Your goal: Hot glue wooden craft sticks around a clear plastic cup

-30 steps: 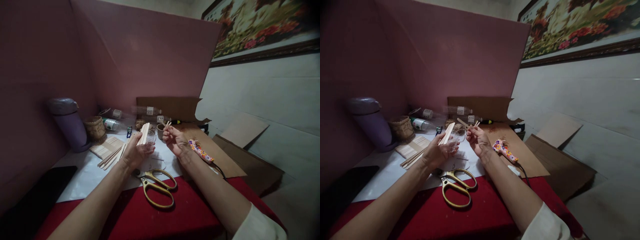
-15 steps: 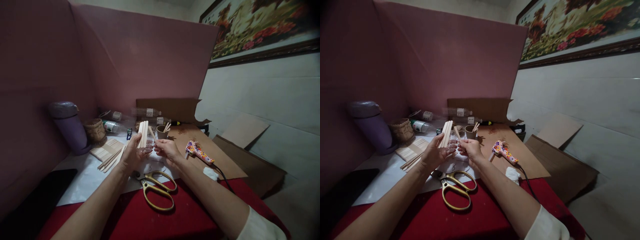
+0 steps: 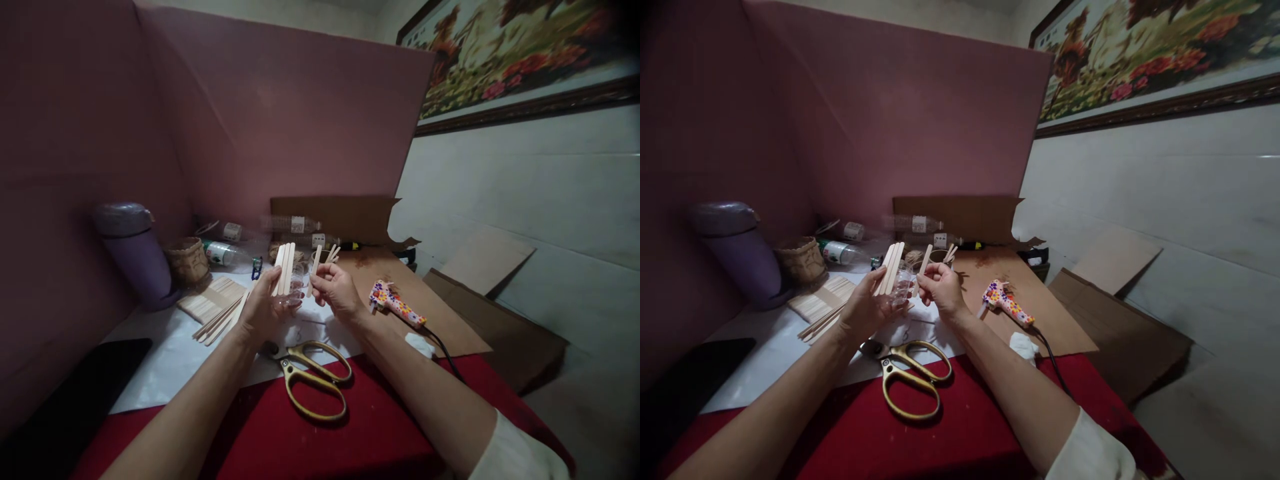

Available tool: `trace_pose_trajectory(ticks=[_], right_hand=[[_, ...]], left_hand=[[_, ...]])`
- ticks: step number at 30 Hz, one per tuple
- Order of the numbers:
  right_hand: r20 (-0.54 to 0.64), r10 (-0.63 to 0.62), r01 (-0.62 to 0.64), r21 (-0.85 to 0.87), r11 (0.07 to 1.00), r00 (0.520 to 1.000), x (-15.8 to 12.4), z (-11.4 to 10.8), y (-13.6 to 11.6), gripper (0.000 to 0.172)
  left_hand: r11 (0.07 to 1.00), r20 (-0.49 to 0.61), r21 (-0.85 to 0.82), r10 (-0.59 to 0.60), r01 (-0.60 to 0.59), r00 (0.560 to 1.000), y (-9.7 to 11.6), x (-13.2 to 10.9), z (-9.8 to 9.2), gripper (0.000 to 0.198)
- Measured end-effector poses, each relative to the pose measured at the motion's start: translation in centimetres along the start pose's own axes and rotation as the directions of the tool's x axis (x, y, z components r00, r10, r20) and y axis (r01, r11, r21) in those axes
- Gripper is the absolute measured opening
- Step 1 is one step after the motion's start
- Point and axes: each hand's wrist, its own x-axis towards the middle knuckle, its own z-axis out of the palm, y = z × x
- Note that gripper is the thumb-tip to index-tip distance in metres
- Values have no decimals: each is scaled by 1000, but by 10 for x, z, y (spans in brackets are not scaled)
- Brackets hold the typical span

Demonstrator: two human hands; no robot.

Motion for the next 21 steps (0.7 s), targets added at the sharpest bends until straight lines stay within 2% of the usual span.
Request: trace_pose_trajectory(ticks=[7, 21], right_hand=[[-9, -118, 117, -19, 993, 993, -4, 5, -4, 34], [-18, -93, 92, -32, 995, 996, -7, 6, -5, 32]], left_hand=[[1000, 21, -15, 27, -27, 999, -3, 4, -5, 27], [1000, 36, -19, 24, -23, 999, -2, 1, -3, 26]])
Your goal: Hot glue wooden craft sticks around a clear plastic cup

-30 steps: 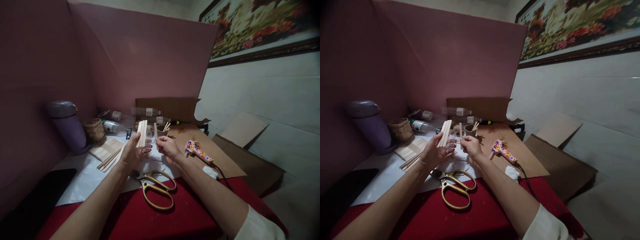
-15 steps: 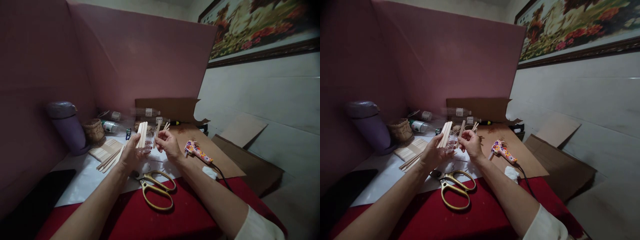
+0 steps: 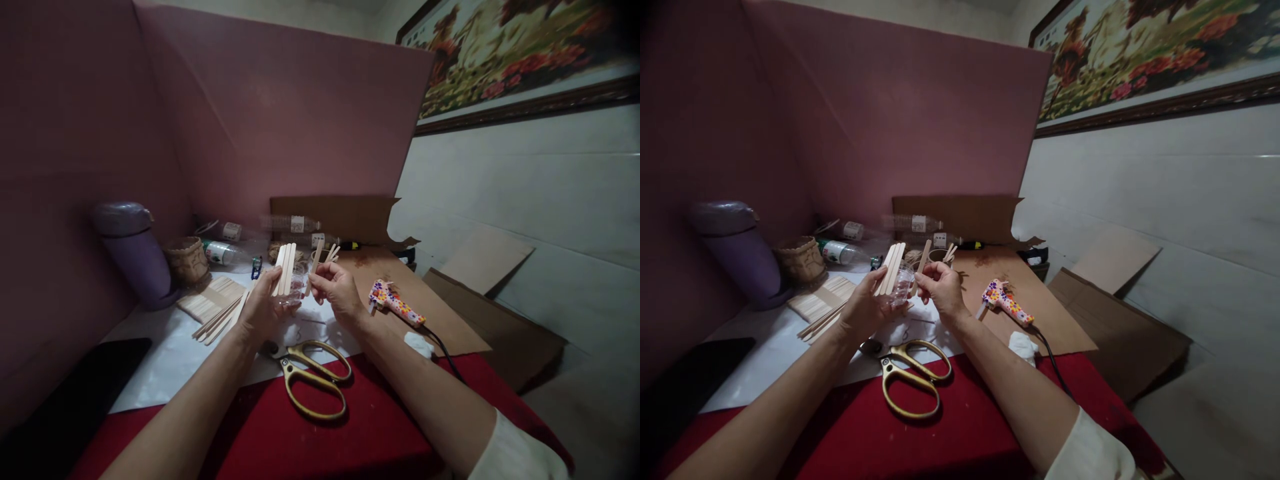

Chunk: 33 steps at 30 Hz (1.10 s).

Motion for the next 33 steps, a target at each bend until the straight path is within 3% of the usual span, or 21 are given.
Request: trace_pose_trajectory(ticks=[5, 9, 12, 17, 21, 24, 28, 33], right_hand=[[-10, 32, -32, -3, 999, 999, 1, -1, 0, 34], [-149, -118, 97, -141, 985, 982, 2, -4, -2, 34], [-176, -180, 147, -184, 972, 968, 1, -4, -6, 34], [-178, -215, 199, -103, 975, 960, -1, -2, -11, 34], [-183, -241, 244, -3, 970, 953, 0, -2, -12, 25], [-243, -261, 273, 18, 962, 934, 1, -1, -13, 24], [-291, -195, 212, 30, 977, 937, 2, 2, -15, 30], [-137, -32, 54, 156, 986, 990, 1, 1, -18, 53]], left_hand=[[1000, 9, 1, -3, 3, 1000, -1, 1, -1, 27], [1000, -12, 10, -3, 3, 1000, -1, 1, -1, 28], [1000, -17, 27, -4, 5, 1000, -1, 2, -2, 30], [1000, -16, 19, -11, 11, 1000, -1, 3, -3, 30], [1000, -20, 8, -18, 18, 1000, -1, 3, -3, 31], [1000, -16, 6, -10, 10, 1000, -1, 3, -4, 31], [1000, -7, 10, 2, -2, 1000, -2, 3, -5, 29], [1000, -11, 17, 19, -18, 1000, -4, 3, -3, 27]])
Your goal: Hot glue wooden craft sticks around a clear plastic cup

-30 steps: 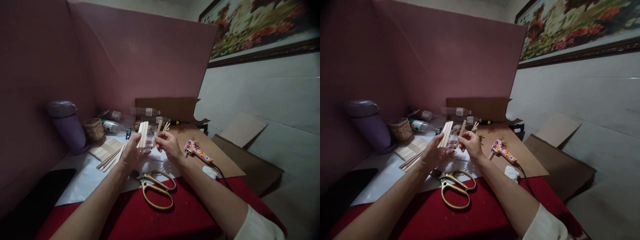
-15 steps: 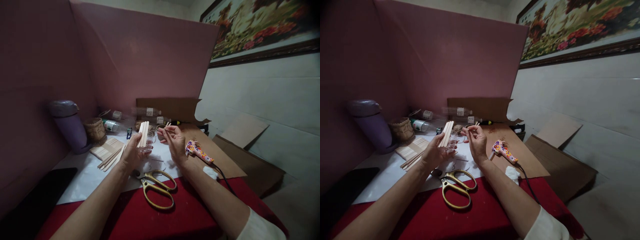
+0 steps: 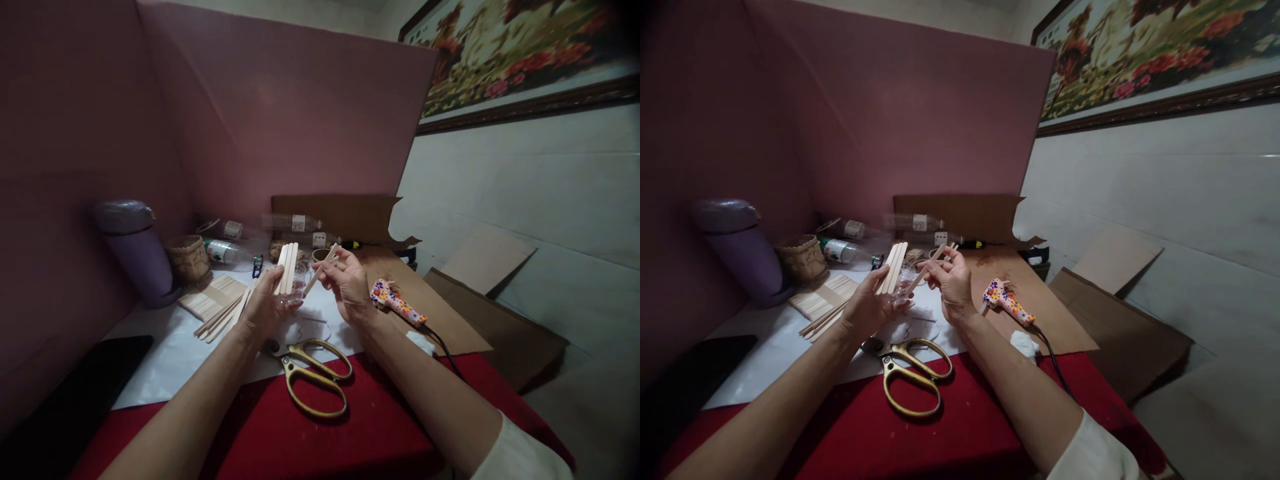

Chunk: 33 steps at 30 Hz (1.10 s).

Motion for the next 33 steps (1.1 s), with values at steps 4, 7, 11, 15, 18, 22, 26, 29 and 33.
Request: trace_pose_trajectory(ticks=[4, 7, 11, 15, 18, 22, 26, 29, 33], right_hand=[[56, 51, -51, -2, 999, 997, 0, -2, -1, 59], [90, 27, -26, -10, 1000, 996, -1, -2, -1, 61], [118, 1, 3, -33, 999, 993, 0, -4, 1, 56], [127, 15, -8, -53, 999, 992, 4, -7, 3, 58], [142, 44, -36, -58, 998, 989, 5, -8, 3, 61], [137, 54, -45, -64, 997, 989, 5, -8, 5, 63], [130, 56, -45, -80, 996, 990, 5, -9, 6, 62], [130, 66, -54, -88, 995, 989, 6, -9, 7, 63], [125, 67, -57, -79, 995, 990, 6, -9, 8, 66]], left_hand=[[1000, 33, -2, 6, -6, 999, -2, 1, 0, 26], [1000, 73, 8, 0, -1, 997, -5, 2, -3, 30], [1000, 104, 0, -29, 29, 994, -7, 4, -5, 27], [999, 89, -24, -43, 45, 995, -7, 2, -3, 22], [999, 106, -15, -48, 50, 993, -7, 1, -1, 25], [1000, 127, 1, -30, 30, 991, -7, 0, 0, 27], [1000, 129, 13, -19, 18, 991, -9, -1, 1, 25], [1000, 124, 11, -14, 13, 992, -10, -1, 1, 22], [1000, 146, 2, -16, 16, 989, -10, 0, 1, 22]])
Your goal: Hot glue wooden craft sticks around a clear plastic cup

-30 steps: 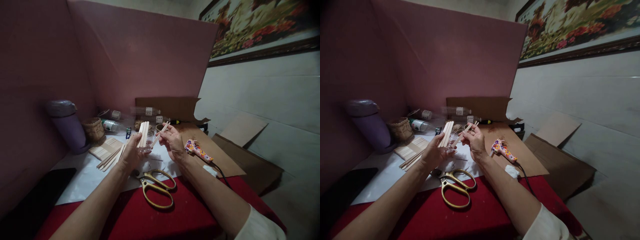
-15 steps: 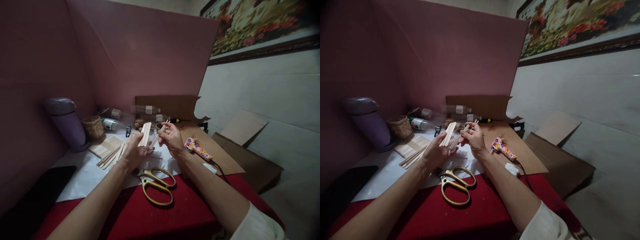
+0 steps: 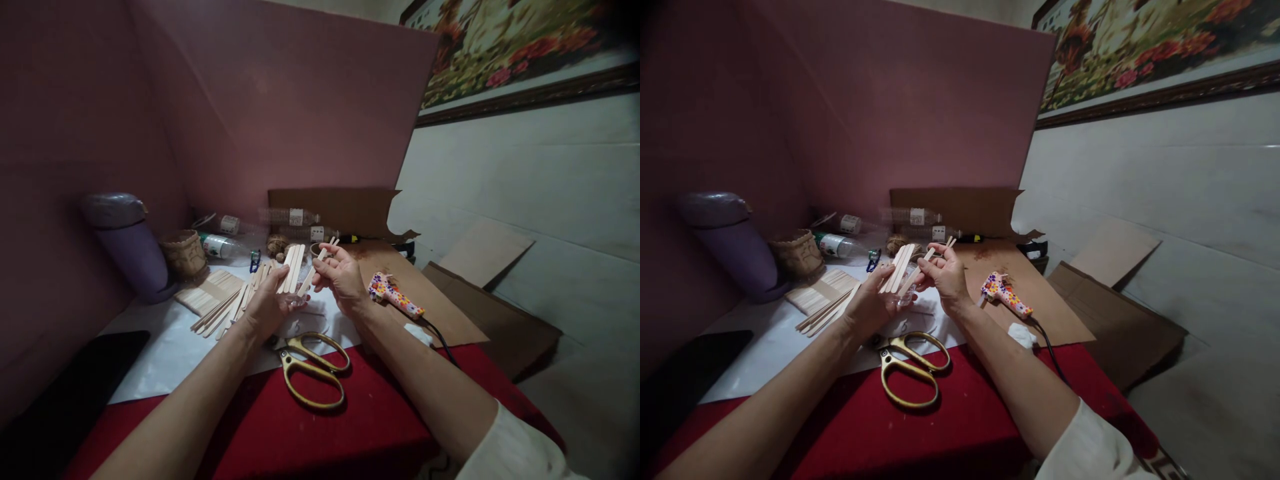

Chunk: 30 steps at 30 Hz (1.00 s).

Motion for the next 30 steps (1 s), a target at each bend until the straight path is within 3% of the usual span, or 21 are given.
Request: trace_pose_trajectory(ticks=[30], right_hand=[[-13, 3, -2, 21, 1000, 1000, 3, -2, 2, 59]], left_hand=[[1000, 31, 14, -24, 23, 999, -2, 1, 1, 25]])
